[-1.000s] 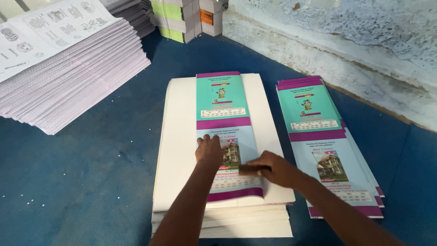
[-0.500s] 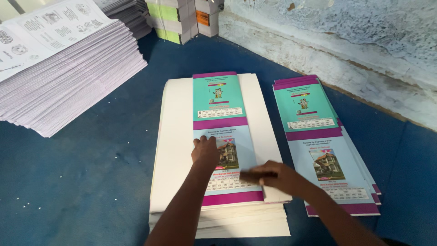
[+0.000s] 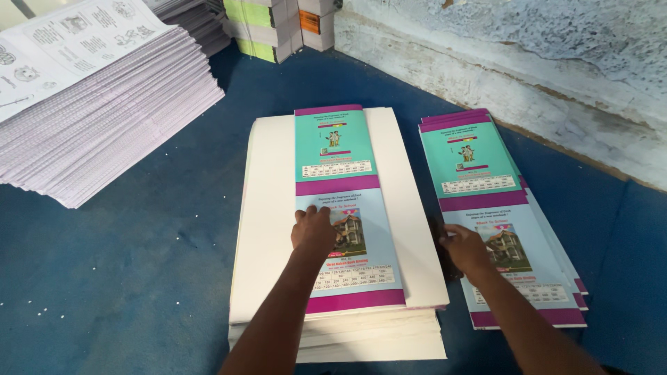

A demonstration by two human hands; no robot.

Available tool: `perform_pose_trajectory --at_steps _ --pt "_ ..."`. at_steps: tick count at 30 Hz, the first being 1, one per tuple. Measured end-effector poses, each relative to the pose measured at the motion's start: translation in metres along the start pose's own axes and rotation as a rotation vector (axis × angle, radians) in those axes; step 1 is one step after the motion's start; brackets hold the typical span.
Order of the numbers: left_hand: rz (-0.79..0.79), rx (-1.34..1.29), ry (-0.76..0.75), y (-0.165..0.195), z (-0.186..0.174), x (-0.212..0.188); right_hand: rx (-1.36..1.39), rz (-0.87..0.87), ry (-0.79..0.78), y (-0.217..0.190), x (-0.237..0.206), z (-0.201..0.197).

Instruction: The person places a printed cover sheet onto a stack of blank pages, folds it over the spine, and presses the fold flat with a small wooden block. They repeat this process for multiple booklets, stacking the finished items to the right.

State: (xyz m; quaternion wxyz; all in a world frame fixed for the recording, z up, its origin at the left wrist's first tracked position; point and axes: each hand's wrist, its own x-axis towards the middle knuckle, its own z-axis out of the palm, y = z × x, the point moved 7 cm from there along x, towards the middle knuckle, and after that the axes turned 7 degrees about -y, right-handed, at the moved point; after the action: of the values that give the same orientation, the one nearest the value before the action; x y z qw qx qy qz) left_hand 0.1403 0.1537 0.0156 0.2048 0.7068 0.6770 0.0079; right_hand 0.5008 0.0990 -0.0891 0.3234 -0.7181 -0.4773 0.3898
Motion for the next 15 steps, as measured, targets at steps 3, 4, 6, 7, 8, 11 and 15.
perform_pose_trajectory --at_steps 3,4,6,7,8,11,15 --pt "-0.025 0.006 -0.032 -0.004 0.001 -0.001 -0.273 -0.074 0.006 0.012 0.013 0.009" --pt "-0.037 0.005 -0.043 -0.006 0.002 -0.001 -0.408 -0.089 0.01 0.011 0.016 0.01" --pt "-0.013 -0.021 -0.001 -0.007 0.002 -0.002 -0.385 -0.194 0.094 0.002 0.017 0.006" --pt "-0.001 -0.032 0.019 -0.008 0.002 -0.003 -0.372 -0.246 0.137 -0.006 0.014 0.003" --pt "0.012 -0.043 0.049 -0.008 0.002 -0.004 -0.316 -0.253 0.116 -0.011 0.013 0.004" --pt "0.042 -0.063 0.114 -0.005 0.005 -0.007 -0.206 -0.221 0.052 -0.03 0.005 0.01" --pt "0.111 -0.066 0.148 0.019 0.013 -0.011 -0.165 -0.103 -0.019 -0.051 -0.005 0.009"
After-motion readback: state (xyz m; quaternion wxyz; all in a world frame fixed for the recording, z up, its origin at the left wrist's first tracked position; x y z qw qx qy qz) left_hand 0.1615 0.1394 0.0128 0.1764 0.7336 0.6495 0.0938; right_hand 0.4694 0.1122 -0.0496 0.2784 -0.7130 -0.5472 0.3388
